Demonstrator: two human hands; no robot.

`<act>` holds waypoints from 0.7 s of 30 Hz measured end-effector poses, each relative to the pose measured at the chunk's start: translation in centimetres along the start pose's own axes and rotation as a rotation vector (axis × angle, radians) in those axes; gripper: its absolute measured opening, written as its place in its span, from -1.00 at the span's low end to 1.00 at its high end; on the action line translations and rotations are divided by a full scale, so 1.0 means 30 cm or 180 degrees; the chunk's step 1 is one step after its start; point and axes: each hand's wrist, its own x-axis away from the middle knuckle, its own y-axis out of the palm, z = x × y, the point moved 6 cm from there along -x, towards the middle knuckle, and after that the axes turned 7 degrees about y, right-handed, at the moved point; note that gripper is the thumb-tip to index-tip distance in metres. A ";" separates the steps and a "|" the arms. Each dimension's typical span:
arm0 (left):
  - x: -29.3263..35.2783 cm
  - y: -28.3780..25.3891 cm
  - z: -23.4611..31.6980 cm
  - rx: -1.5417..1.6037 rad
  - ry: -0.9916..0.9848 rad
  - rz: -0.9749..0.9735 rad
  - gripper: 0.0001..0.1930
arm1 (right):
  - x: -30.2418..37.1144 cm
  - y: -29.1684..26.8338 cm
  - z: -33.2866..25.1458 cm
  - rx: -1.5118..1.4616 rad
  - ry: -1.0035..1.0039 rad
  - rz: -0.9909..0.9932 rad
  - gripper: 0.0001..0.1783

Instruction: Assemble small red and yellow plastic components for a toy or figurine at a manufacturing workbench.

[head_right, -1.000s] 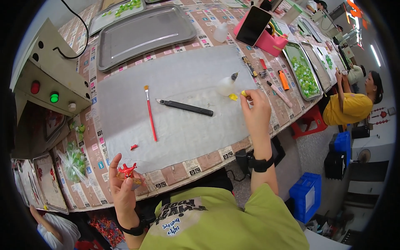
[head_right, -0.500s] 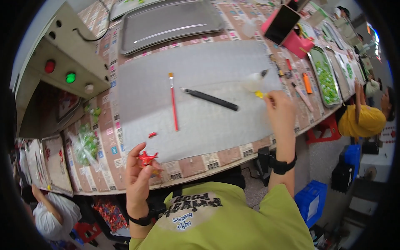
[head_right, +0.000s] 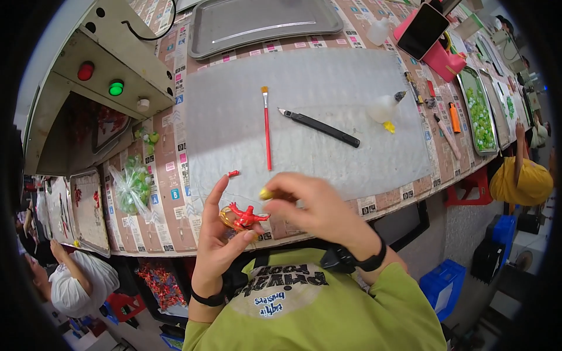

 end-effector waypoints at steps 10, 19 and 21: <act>0.019 -0.034 -0.030 -0.0292 -0.0251 -0.0059 -0.58 | -0.015 0.118 0.018 -0.0542 0.0283 -0.0596 -0.74; 0.019 -0.037 -0.019 -0.0599 -0.0068 0.0033 -0.80 | -0.013 0.134 -0.012 -0.0454 0.0376 -0.0804 -0.63; 0.020 -0.027 -0.022 -0.0271 -0.0106 0.0021 -0.80 | -0.015 0.131 -0.017 -0.0515 0.0276 -0.0779 -0.61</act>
